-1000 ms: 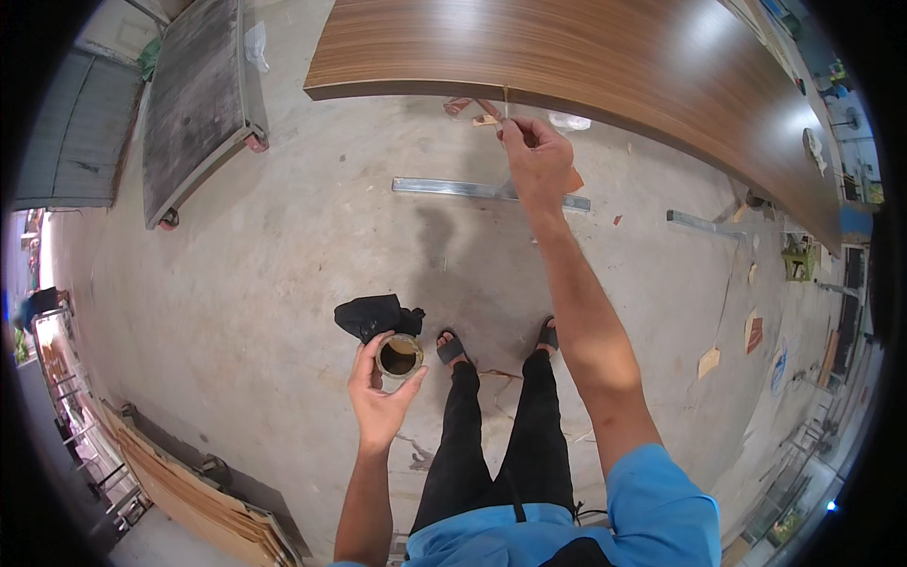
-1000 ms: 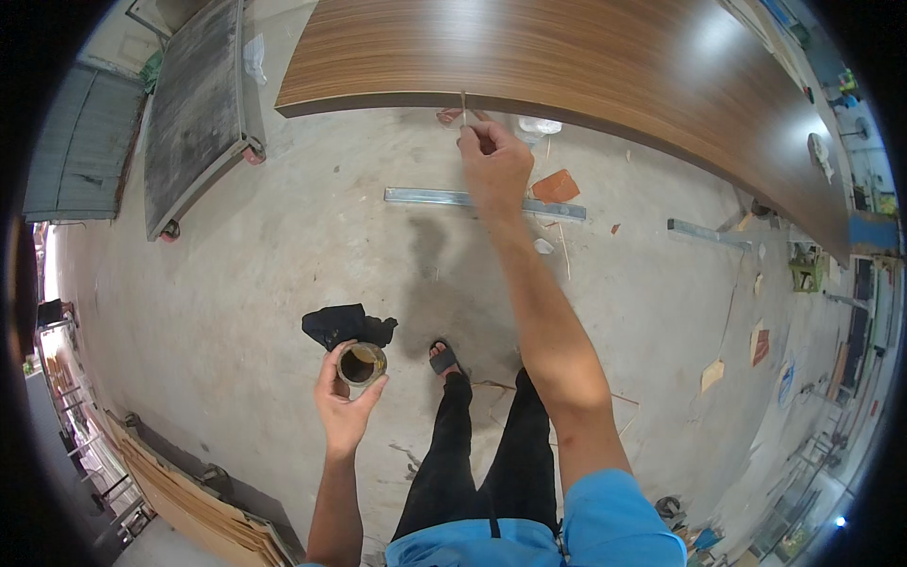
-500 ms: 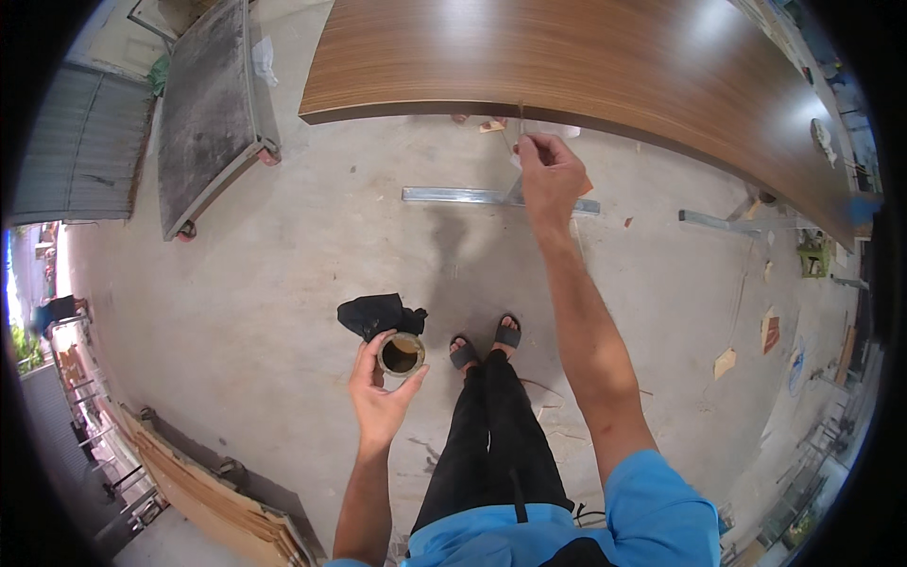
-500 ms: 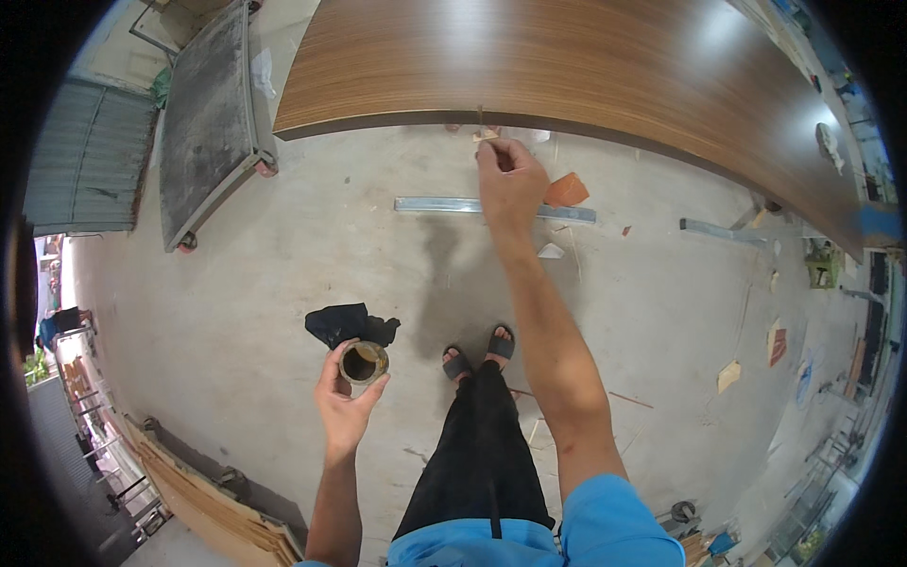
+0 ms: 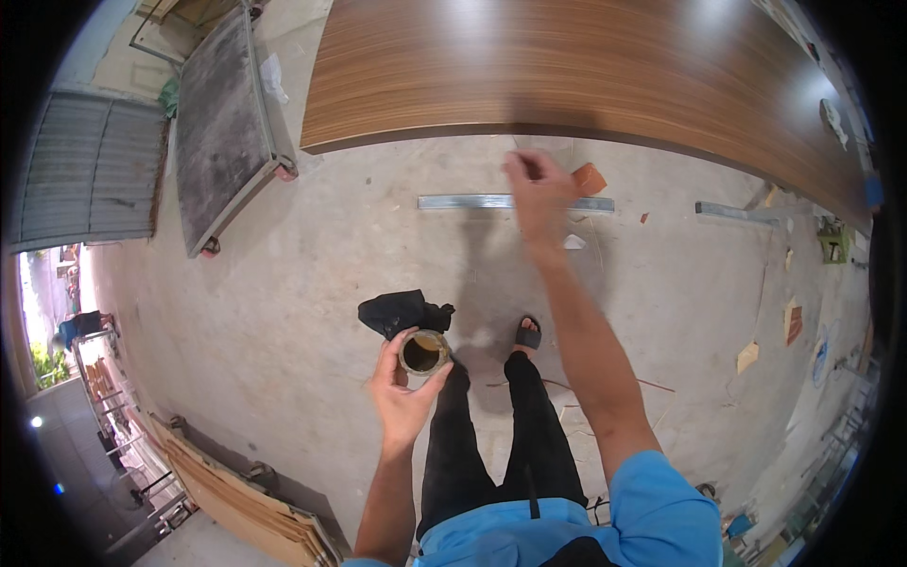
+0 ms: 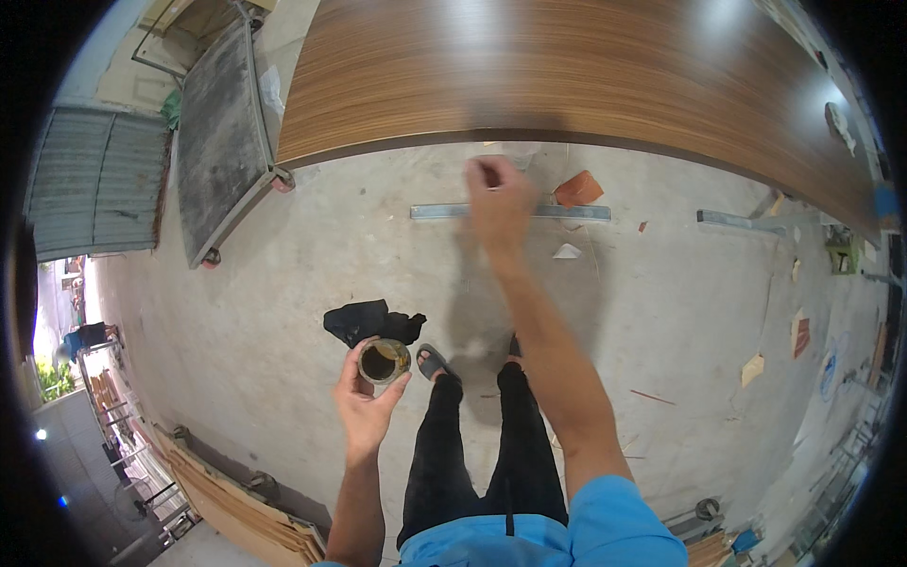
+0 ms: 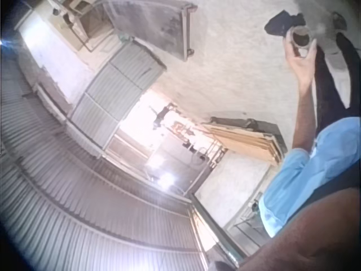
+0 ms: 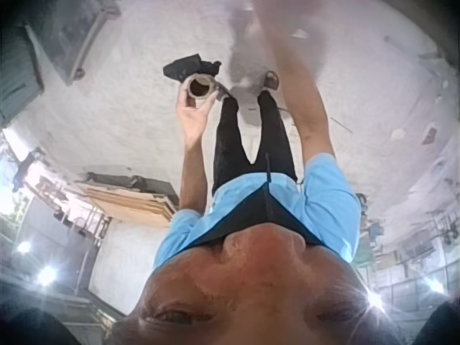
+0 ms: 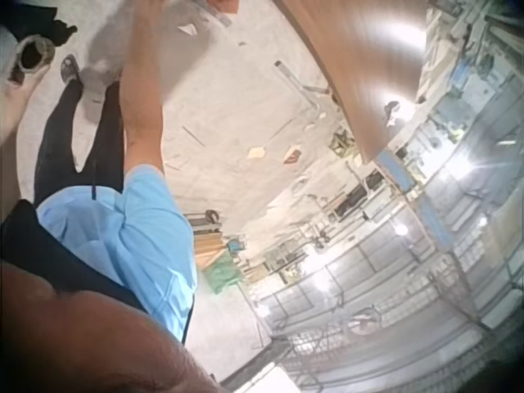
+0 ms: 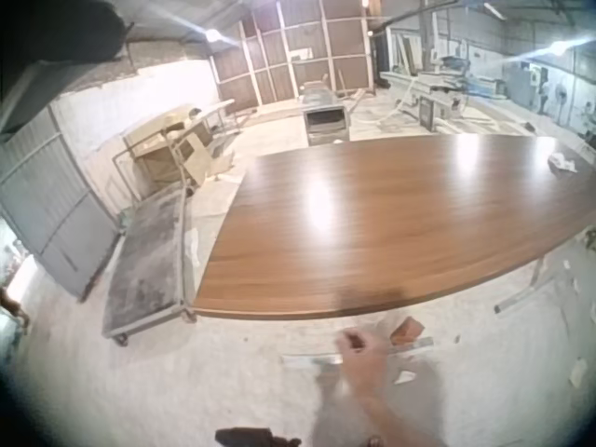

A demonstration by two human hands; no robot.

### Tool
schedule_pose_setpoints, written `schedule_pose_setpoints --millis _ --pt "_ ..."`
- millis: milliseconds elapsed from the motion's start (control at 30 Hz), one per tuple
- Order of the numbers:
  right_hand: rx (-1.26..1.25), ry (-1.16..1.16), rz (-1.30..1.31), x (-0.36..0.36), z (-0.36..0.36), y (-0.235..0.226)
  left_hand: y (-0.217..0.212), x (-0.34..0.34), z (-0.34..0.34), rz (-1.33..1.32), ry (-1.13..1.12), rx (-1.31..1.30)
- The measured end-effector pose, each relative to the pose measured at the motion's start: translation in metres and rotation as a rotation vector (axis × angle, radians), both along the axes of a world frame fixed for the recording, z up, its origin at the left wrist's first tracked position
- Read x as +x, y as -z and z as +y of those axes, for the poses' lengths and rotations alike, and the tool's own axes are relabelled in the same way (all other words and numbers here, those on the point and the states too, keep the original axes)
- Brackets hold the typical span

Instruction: The person applies a liquid finish to a large wooden tabletop using a small brush and a black cloth. They repeatedly dip the brush into a small container, apply the finish along the edges and surface, and wipe the area with the cloth. The person moves around the table to reach different sections.

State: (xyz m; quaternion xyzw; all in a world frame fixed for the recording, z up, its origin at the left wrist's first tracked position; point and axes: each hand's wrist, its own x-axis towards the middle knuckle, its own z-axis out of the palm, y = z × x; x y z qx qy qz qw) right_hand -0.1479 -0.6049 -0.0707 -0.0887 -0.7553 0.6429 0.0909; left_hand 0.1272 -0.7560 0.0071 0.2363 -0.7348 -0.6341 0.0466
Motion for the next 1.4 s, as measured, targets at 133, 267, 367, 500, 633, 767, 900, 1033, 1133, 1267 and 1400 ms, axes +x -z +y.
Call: schedule_pose_setpoints --millis 133,267,367,500,633,767,900,1033,1133,1267,1400 --pt "-0.128 0.176 -0.073 0.004 0.037 -0.014 0.008 0.004 -0.011 0.007 0.027 0.008" --pt "-0.058 -0.026 0.025 0.013 0.000 -0.004 0.019 0.008 -0.027 0.023 0.113 0.011" --pt "-0.044 -0.062 0.011 0.022 -0.023 0.007 0.027 0.013 -0.034 0.046 0.121 0.000" --pt "-0.050 0.098 -0.018 0.030 0.026 0.003 0.037 0.017 -0.038 0.036 0.121 -0.033" --pt "-0.114 0.127 0.024 0.029 0.057 0.000 0.042 0.024 -0.040 0.024 0.109 -0.048" --pt "-0.147 0.026 0.070 0.031 0.017 0.019 0.048 0.027 -0.048 -0.001 0.129 -0.057" --pt "-0.073 0.089 0.067 0.028 0.025 0.028 0.057 0.031 -0.052 -0.002 0.091 -0.040" --pt "-0.072 0.197 0.083 0.022 0.049 0.025 0.063 0.032 -0.050 0.010 0.051 -0.021" --pt "-0.052 0.093 0.071 0.021 0.035 0.031 0.063 0.031 -0.051 0.009 0.056 -0.021" --pt "0.033 0.066 0.059 0.023 0.029 0.042 0.061 0.030 -0.053 -0.012 0.073 -0.029" --pt "-0.067 0.302 0.049 0.022 0.076 0.034 0.064 0.033 -0.054 -0.011 0.058 -0.014"
